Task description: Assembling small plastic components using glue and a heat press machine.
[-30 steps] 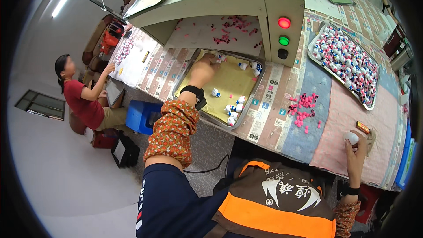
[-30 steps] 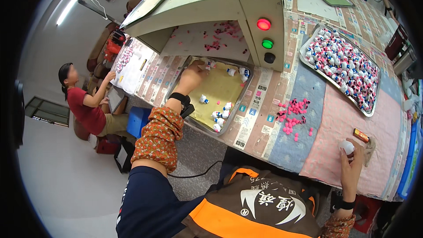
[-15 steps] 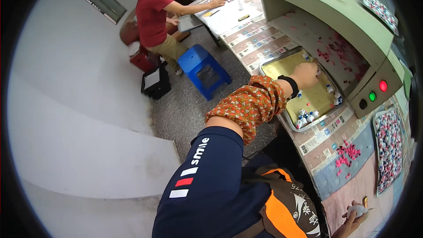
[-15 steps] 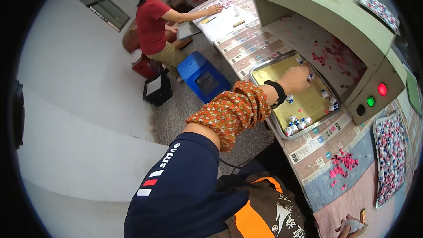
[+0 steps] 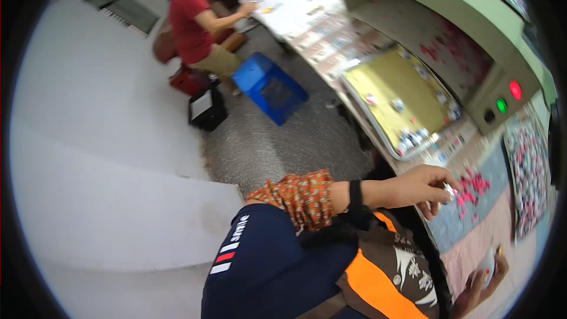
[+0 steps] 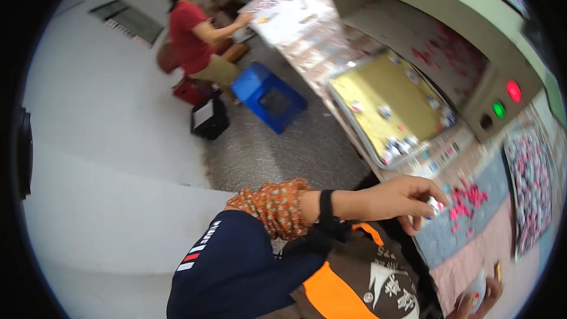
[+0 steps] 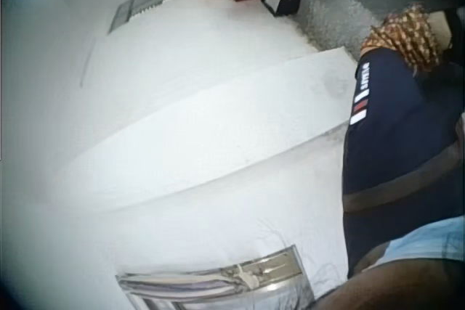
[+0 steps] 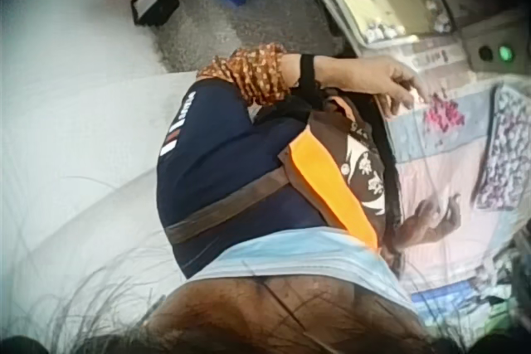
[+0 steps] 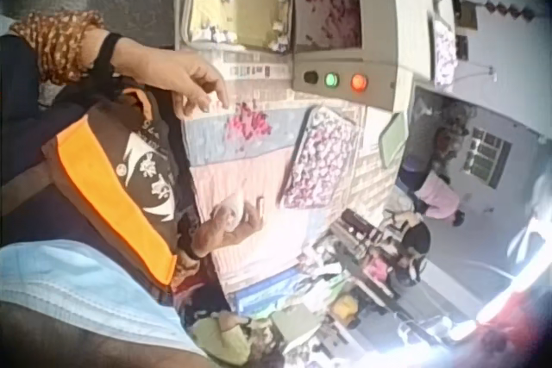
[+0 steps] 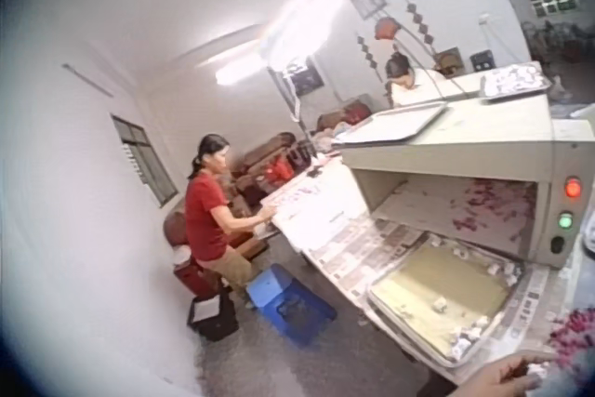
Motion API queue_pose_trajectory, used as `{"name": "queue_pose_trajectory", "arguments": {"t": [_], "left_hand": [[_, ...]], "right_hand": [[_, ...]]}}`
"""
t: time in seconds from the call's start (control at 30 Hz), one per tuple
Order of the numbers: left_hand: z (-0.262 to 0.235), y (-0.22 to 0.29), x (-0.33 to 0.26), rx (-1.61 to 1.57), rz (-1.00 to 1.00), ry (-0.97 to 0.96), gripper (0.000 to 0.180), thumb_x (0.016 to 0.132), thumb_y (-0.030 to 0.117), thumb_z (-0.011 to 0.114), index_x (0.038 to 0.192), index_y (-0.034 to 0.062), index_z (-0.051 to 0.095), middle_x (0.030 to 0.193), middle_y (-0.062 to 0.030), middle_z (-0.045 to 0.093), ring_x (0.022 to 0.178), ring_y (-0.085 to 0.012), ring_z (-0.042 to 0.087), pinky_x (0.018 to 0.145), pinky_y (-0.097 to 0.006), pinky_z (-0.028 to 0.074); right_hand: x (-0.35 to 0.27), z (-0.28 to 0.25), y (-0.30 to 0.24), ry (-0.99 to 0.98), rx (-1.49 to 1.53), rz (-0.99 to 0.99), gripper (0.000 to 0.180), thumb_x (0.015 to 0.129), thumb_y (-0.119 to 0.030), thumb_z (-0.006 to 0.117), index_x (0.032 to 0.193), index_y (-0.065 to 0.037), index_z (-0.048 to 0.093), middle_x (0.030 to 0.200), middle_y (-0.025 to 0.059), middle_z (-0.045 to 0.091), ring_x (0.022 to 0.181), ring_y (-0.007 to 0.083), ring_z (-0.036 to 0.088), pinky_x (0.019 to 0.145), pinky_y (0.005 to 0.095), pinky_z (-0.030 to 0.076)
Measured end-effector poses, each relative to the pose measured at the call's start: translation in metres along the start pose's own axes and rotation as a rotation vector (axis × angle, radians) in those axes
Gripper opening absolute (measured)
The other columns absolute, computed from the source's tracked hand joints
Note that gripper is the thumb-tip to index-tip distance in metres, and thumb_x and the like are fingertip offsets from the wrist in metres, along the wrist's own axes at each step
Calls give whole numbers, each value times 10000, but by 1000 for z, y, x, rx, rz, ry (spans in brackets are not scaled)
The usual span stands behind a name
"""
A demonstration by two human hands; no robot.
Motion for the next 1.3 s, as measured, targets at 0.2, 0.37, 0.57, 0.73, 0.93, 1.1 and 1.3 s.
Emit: {"name": "queue_pose_trajectory", "arguments": {"t": [0.2, 0.37, 0.57, 0.73, 0.93, 1.1, 1.3], "left_hand": [[18, -30, -1, -59, -107, 49, 365, 1019, 154, 556, 1371, 68, 506, 900, -23, 580, 778, -95, 648, 692, -248, 608], [28, -36, 4, -44, -186, 0, 427, 1003, 93, 569, 1418, 62, 477, 899, -20, 576, 836, -88, 640, 779, -268, 610], [31, -51, 8, 324, -115, -12, 470, 965, 41, 617, 1417, 60, 487, 981, -38, 584, 834, -75, 629, 772, -232, 574], [40, -47, 7, 631, -23, 9, 453, 932, 15, 649, 1370, 47, 538, 1016, -66, 590, 862, -92, 646, 748, -225, 569], [43, -48, 7, 701, 23, 30, 439, 908, 8, 675, 1334, 51, 577, 1018, -81, 597, 885, -97, 654, 724, -221, 577], [45, -49, 8, 732, 20, 25, 446, 903, 12, 685, 1334, 54, 577, 990, -81, 603, 876, -94, 655, 719, -218, 575], [41, -53, 9, 660, -16, 7, 435, 920, 21, 670, 1342, 48, 568, 979, -55, 615, 849, -83, 649, 746, -218, 566]], "right_hand": [[4, 18, 9, -3, 12, -126, 399, 798, -140, 713, 1133, 9, 556, 1046, 91, 561, 882, 141, 540, 763, 252, 458], [-3, 35, -9, -30, -24, -132, 353, 758, -31, 751, 1067, 21, 590, 958, 117, 623, 743, 139, 573, 642, 270, 458], [7, 40, -19, -164, -150, -404, 320, 727, -41, 812, 992, 13, 641, 735, 110, 623, 551, 217, 556, 502, 328, 405], [12, 44, -21, -221, -229, -436, 346, 711, -47, 817, 1010, 17, 655, 708, 94, 618, 535, 249, 563, 486, 342, 413], [9, 50, -14, -216, -270, -499, 352, 712, -70, 824, 1012, 22, 664, 694, 85, 609, 535, 246, 568, 483, 344, 421], [9, 51, -10, -231, -315, -505, 360, 720, -90, 823, 1018, 29, 658, 704, 85, 612, 539, 245, 572, 487, 348, 431], [8, 50, -7, -237, -328, -478, 342, 724, -93, 822, 999, 29, 660, 721, 92, 618, 553, 250, 582, 496, 353, 436]]}}
Point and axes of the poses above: each hand's wrist, its own x-axis towards the middle knuckle, its own z-axis out of the palm, y = z × x, the point moved 1 cm from there along x, towards the middle knuckle
